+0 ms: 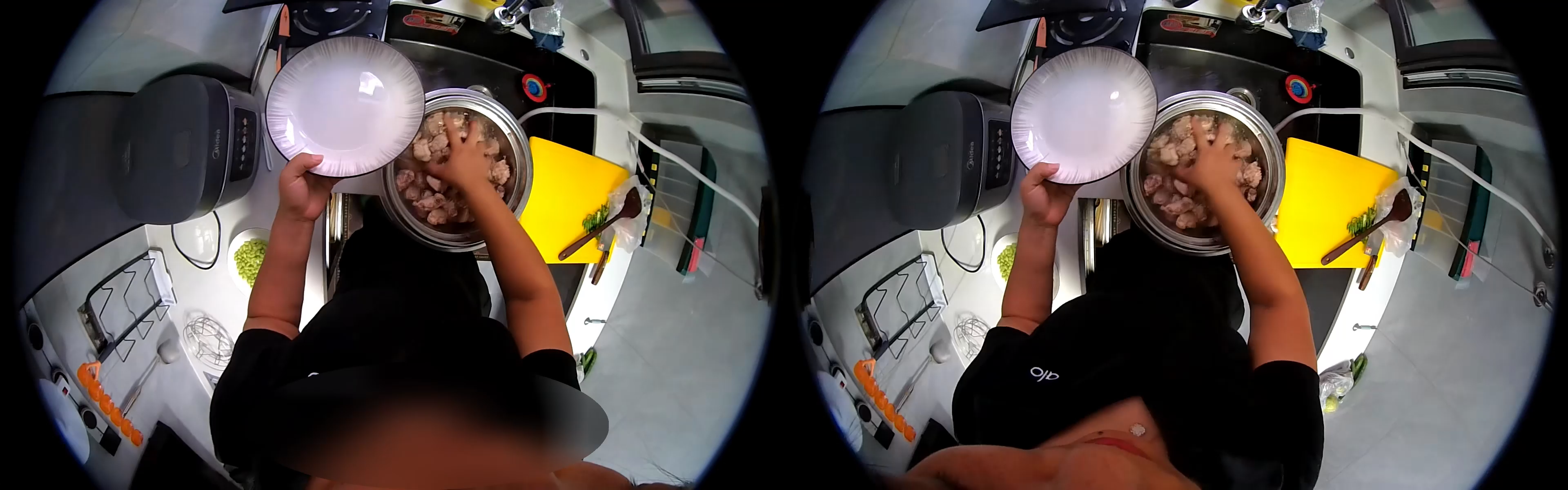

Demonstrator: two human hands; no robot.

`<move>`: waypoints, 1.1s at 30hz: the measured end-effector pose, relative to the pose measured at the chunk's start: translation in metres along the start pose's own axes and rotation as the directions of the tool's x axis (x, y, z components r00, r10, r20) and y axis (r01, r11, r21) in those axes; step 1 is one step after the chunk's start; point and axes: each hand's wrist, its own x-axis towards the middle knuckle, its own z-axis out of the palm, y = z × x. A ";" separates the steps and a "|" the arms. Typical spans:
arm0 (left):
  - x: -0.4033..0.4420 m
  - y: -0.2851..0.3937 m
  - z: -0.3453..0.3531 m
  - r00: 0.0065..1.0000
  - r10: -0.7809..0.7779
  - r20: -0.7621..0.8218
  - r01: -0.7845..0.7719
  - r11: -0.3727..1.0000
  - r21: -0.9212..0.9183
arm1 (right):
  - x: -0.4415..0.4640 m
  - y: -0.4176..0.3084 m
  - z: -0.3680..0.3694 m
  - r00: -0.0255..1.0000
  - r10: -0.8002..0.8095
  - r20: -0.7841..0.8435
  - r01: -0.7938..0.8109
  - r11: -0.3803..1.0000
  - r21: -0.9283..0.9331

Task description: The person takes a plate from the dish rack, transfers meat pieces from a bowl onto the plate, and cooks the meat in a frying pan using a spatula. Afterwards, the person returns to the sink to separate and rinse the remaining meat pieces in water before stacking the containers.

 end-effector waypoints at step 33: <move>0.010 0.023 0.022 0.985 0.117 0.124 -0.158 0.899 0.408 | -0.015 0.066 -0.036 0.916 -0.200 -0.348 0.390 0.650 0.652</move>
